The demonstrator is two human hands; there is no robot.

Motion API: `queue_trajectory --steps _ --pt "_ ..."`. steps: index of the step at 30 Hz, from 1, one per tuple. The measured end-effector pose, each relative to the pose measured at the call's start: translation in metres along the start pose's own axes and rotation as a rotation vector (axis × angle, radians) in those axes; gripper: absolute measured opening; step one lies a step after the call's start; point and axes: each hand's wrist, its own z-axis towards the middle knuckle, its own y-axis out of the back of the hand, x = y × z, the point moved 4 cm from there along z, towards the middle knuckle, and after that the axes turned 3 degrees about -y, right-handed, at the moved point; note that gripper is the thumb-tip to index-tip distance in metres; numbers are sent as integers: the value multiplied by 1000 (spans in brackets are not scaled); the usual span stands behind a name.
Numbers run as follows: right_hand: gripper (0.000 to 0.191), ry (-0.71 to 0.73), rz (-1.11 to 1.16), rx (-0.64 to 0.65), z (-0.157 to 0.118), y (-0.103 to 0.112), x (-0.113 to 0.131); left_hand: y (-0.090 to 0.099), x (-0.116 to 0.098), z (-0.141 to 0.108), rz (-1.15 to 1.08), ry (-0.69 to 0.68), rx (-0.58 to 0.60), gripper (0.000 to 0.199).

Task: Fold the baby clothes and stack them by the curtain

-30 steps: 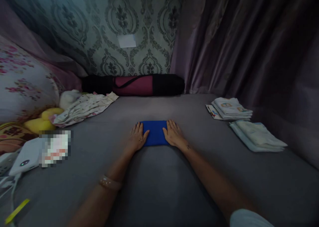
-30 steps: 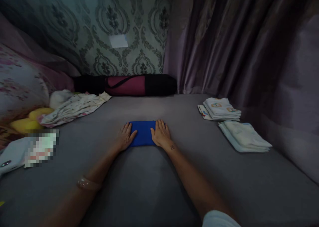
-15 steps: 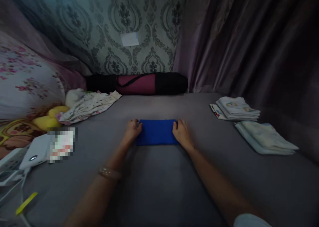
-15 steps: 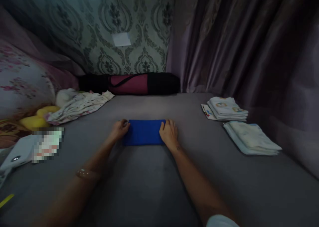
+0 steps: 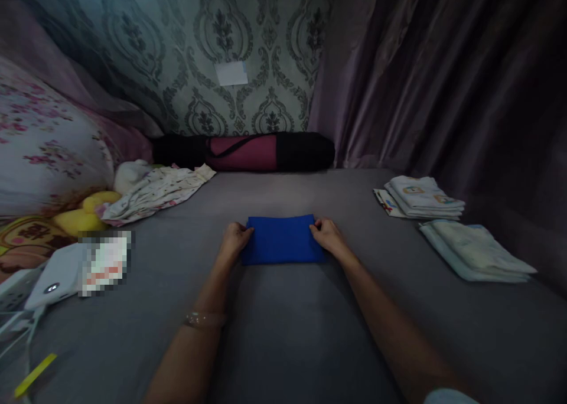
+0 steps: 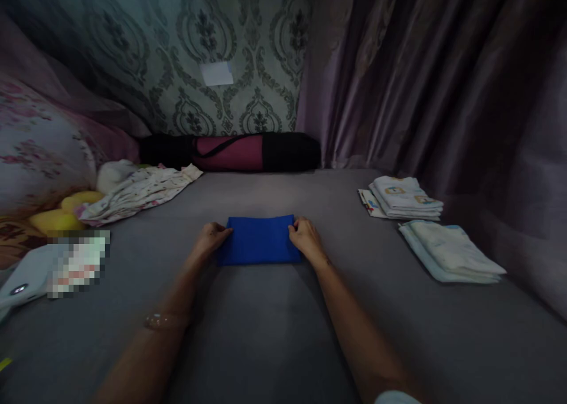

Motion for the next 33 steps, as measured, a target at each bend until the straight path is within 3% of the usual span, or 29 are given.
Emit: queue_trajectory --steps 4,7,11,16,20,22,25,27,30,33 --pt "14 -92 234 115 4 0 0 -4 4 0 -269 -32 14 22" --pt "26 -201 445 173 2 4 0 -4 -1 -3 -432 -70 35 23" --pt "41 -241 635 251 0 15 4 3 -7 -11 -666 10 62 29" --pt "46 -141 765 270 0 40 12 19 -18 -19 -906 -80 46 38" --pt "58 29 792 143 1 66 21 31 -31 -23 -1062 -258 -93 56" --pt "57 124 798 94 1 75 22 34 -33 -25 -1109 -319 -136 51" --pt "29 241 713 227 1 73 19 32 -27 -23 -1126 -317 -41 30" --pt "16 281 605 402 -2 63 15 27 -19 -19 -1049 -260 87 38" --pt "21 289 421 576 -6 47 9 17 -5 -16 -714 -158 180 51" --pt "27 299 321 619 -8 40 8 11 -1 -15 -449 -237 176 32"
